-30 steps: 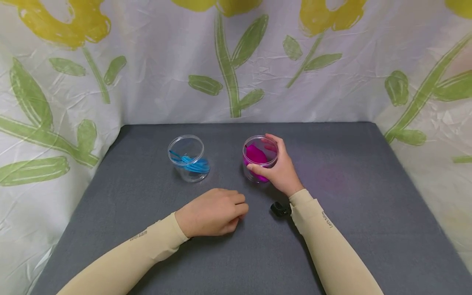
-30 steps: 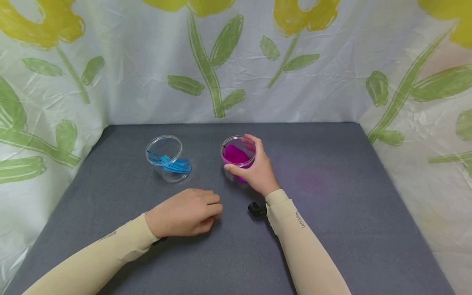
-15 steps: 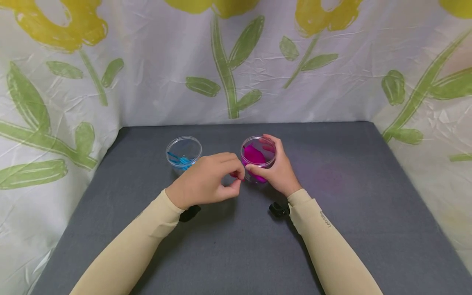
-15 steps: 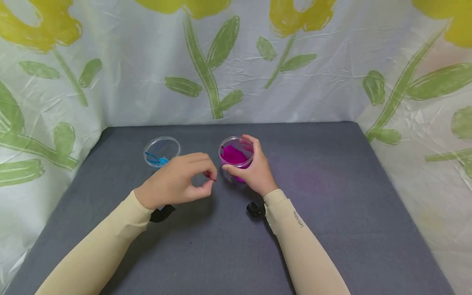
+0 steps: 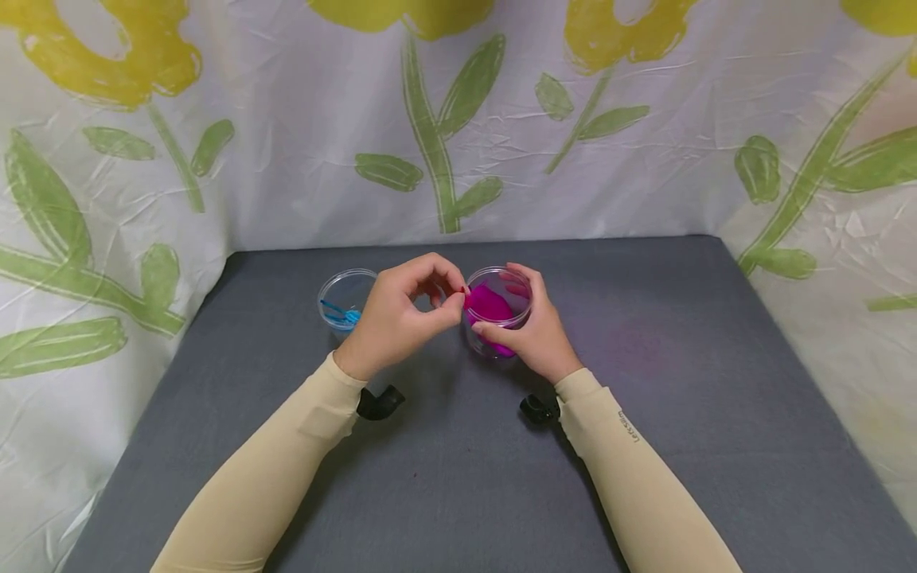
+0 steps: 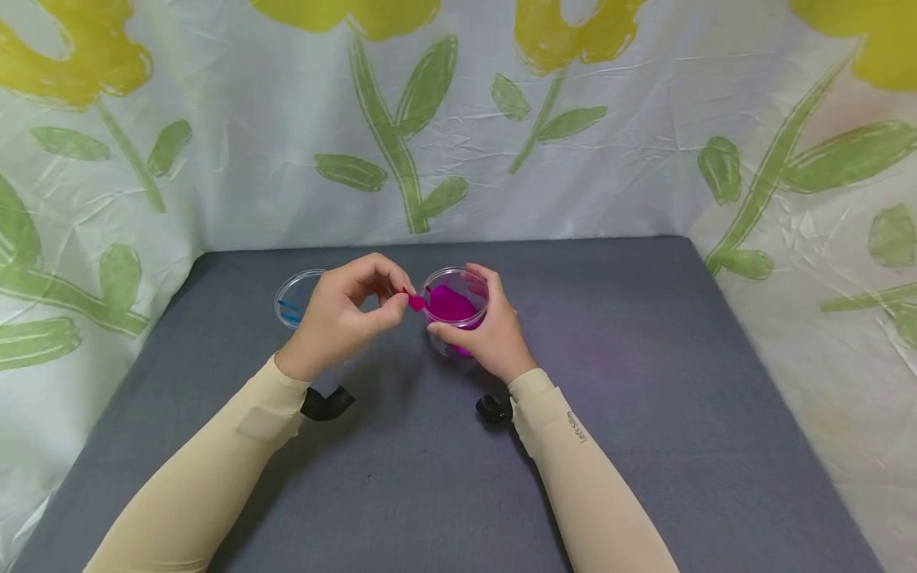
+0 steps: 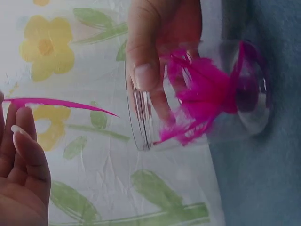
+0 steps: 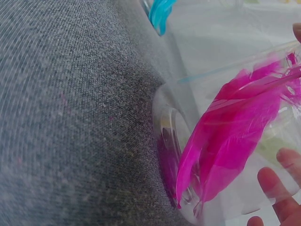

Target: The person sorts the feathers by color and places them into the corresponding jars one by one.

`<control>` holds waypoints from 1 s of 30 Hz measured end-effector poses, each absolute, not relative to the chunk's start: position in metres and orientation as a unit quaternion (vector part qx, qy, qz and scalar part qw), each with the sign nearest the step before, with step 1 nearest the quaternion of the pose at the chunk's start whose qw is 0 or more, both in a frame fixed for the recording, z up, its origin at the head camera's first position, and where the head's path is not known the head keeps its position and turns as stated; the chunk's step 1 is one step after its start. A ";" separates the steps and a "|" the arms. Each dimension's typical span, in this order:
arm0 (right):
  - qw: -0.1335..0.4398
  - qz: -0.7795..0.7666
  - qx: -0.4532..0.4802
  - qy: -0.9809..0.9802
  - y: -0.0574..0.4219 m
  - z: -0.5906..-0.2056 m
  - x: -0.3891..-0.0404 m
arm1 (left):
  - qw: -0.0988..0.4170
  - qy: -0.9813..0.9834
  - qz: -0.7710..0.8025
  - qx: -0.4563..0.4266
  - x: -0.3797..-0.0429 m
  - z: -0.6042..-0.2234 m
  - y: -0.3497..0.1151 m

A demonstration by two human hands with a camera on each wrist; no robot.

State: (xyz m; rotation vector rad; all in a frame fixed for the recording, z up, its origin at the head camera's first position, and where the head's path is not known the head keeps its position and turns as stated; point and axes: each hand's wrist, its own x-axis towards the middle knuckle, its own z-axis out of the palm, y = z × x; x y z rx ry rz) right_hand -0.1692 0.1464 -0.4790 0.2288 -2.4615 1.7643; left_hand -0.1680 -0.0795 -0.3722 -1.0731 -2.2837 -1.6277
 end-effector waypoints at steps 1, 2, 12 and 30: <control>0.053 0.579 0.075 -0.810 0.147 -0.479 -0.169 | 0.063 -0.756 -0.552 -0.345 -0.168 -0.372 -0.078; 0.053 0.578 0.075 -0.811 0.147 -0.479 -0.169 | 0.056 -0.754 -0.562 -0.334 -0.168 -0.370 -0.077; 0.049 0.579 0.072 -0.811 0.147 -0.481 -0.169 | 0.021 -0.746 -0.615 -0.256 -0.170 -0.366 -0.061; 0.047 0.594 0.090 -0.798 0.148 -0.479 -0.169 | -0.043 -0.765 -0.610 -0.201 -0.196 -0.414 -0.054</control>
